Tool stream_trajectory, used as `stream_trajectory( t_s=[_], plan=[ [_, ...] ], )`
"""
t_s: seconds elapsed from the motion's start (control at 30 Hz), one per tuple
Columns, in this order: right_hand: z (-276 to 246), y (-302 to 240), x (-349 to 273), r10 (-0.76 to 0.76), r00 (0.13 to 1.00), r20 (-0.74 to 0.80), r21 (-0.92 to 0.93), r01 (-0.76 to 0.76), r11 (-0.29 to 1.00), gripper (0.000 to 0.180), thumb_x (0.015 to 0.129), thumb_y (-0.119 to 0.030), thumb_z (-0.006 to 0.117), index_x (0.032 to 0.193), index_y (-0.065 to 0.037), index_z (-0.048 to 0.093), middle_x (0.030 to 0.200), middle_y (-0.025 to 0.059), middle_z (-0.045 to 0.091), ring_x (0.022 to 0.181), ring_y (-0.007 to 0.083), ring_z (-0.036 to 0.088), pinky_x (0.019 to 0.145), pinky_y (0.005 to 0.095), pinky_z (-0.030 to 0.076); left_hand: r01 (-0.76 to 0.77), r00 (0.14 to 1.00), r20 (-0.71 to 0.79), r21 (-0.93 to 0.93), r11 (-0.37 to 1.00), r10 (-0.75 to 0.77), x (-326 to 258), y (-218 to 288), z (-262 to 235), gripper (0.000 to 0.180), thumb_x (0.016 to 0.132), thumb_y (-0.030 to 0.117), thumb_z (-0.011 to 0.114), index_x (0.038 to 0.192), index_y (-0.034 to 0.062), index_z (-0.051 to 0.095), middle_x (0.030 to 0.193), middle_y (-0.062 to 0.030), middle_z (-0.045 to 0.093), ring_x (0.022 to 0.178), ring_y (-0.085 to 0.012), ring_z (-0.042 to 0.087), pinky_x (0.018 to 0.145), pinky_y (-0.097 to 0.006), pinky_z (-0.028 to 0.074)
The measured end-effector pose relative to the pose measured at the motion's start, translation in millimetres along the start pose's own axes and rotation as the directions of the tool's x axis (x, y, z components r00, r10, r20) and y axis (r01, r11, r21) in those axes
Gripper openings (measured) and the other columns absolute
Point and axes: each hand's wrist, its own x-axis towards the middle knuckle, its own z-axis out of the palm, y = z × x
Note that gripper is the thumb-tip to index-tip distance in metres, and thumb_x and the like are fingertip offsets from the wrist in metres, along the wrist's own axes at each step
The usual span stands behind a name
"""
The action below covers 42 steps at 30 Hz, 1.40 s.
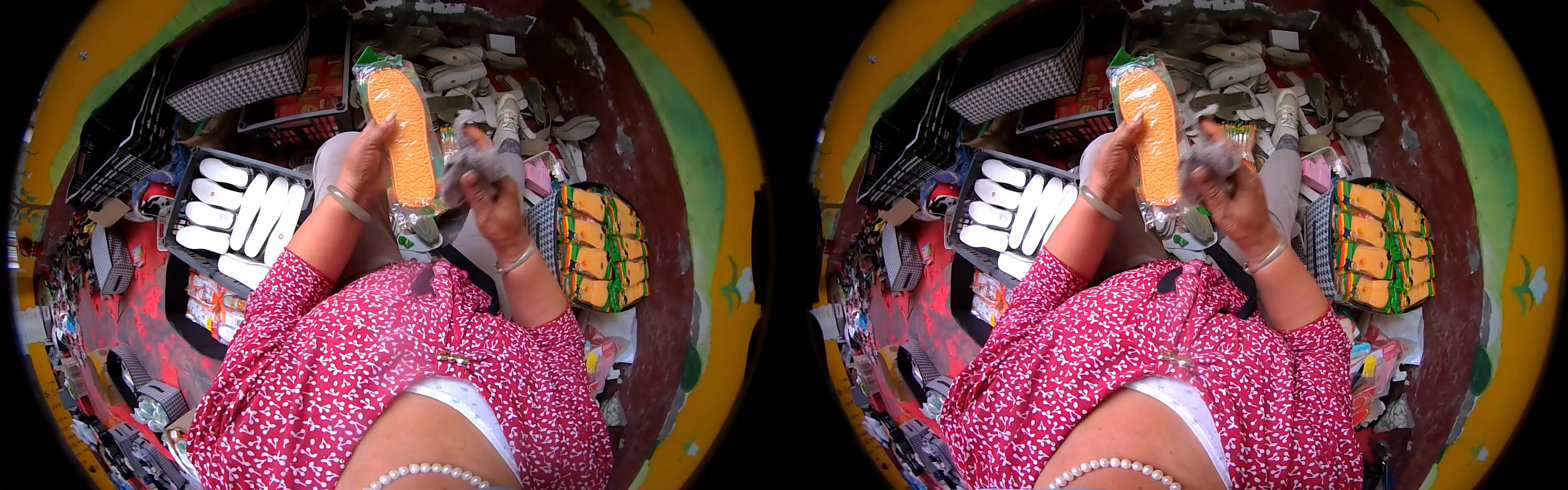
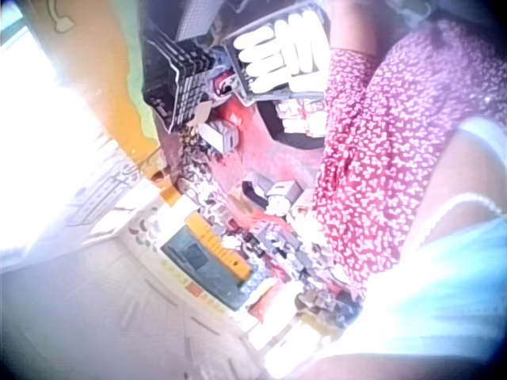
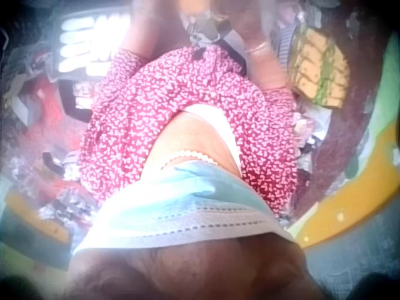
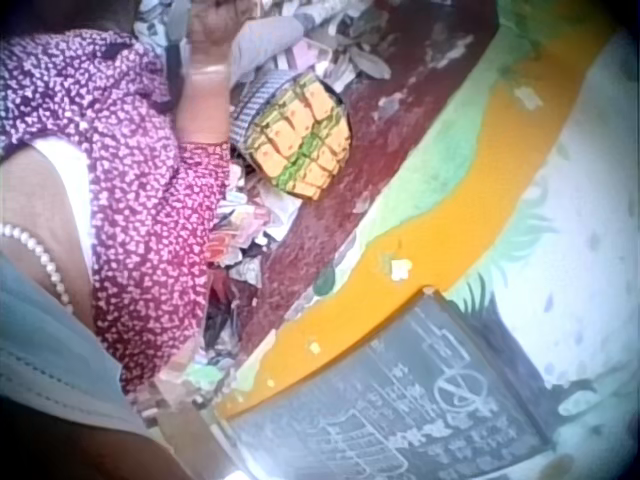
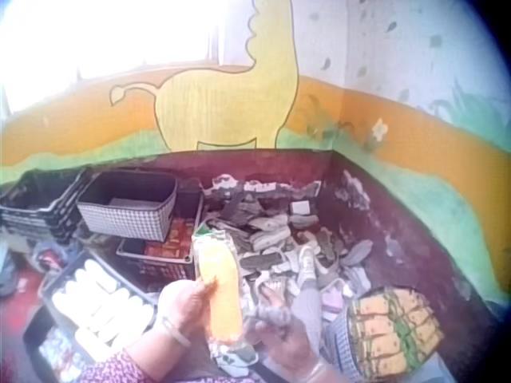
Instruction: The person cleans a shoe insole by hand with a cloth, wiping the top surface and edges before placing it back into a plastic sleeve.
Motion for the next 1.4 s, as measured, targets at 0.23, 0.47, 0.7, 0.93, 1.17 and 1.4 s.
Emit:
stream_trajectory(
  t_s=[0.23,0.47,0.7,0.93,1.17,1.4],
  plan=[
    [23,22,-7,-0.264,0.904,0.336,-0.755,0.426,0.499,0.052,0.088,-0.036,0.052,0.129,-0.006,0.045,0.138,0.0121,0.04,0.132,0.026,0.03,0.109,0.0419,0.015,0.161,0.987,-0.012,-0.009,0.987,-0.161,-16,-10,39,0.041,0.096,0.031,0.037,0.127,0.004,0.041,0.119,-0.0111,0.052,0.107,-0.0231,0.053,0.093,-0.036,0.043],
    [6,23,13,-0.319,0.919,0.232,-0.808,0.364,0.464,0.05,0.088,-0.036,0.05,0.129,-0.007,0.046,0.138,0.011,0.039,0.132,0.0255,0.03,0.108,0.0427,0.017,0.242,0.968,0.108,-0.189,0.952,-0.225,-20,-23,46,0.043,0.097,0.036,0.032,0.127,0.0061,0.042,0.119,-0.0101,0.052,0.107,-0.022,0.053,0.094,-0.036,0.043],
    [-20,25,55,-0.392,0.908,0.147,-0.824,0.332,0.46,0.055,0.087,-0.042,0.051,0.13,-0.007,0.045,0.138,0.012,0.038,0.131,0.0276,0.031,0.108,0.0419,0.019,0.335,0.925,0.236,-0.134,0.933,-0.298,-26,-37,43,0.046,0.098,0.036,0.029,0.135,0.0079,0.033,0.134,-0.0111,0.04,0.121,-0.0256,0.042,0.103,-0.041,0.033],
    [-6,32,26,-0.345,0.925,0.157,-0.76,0.336,0.555,0.06,0.088,-0.041,0.05,0.134,-0.006,0.038,0.141,0.0149,0.033,0.133,0.0314,0.027,0.108,0.0429,0.02,0.148,0.98,0.164,-0.203,0.968,-0.115,-19,-24,45,0.044,0.098,0.034,0.027,0.133,0.0075,0.034,0.129,-0.0127,0.045,0.117,-0.0265,0.046,0.101,-0.041,0.036],
    [10,36,-12,-0.297,0.925,0.236,-0.589,0.379,0.713,0.056,0.089,-0.032,0.052,0.135,-0.003,0.037,0.144,0.0163,0.028,0.134,0.034,0.023,0.109,0.0417,0.018,0.042,0.986,0.164,-0.252,0.967,0.0,-14,-11,43,0.047,0.099,0.034,0.022,0.133,0.0048,0.034,0.132,-0.0144,0.043,0.119,-0.029,0.045,0.102,-0.043,0.034],
    [-5,28,31,-0.401,0.916,-0.014,-0.514,0.338,0.789,0.055,0.089,-0.03,0.054,0.133,0.0,0.039,0.144,0.0166,0.027,0.134,0.0341,0.023,0.108,0.0396,0.021,0.171,0.968,0.215,-0.197,0.965,-0.128,-29,-31,56,0.043,0.098,0.033,0.026,0.134,0.0093,0.033,0.132,-0.0113,0.043,0.118,-0.0255,0.046,0.101,-0.041,0.035]
  ],
)
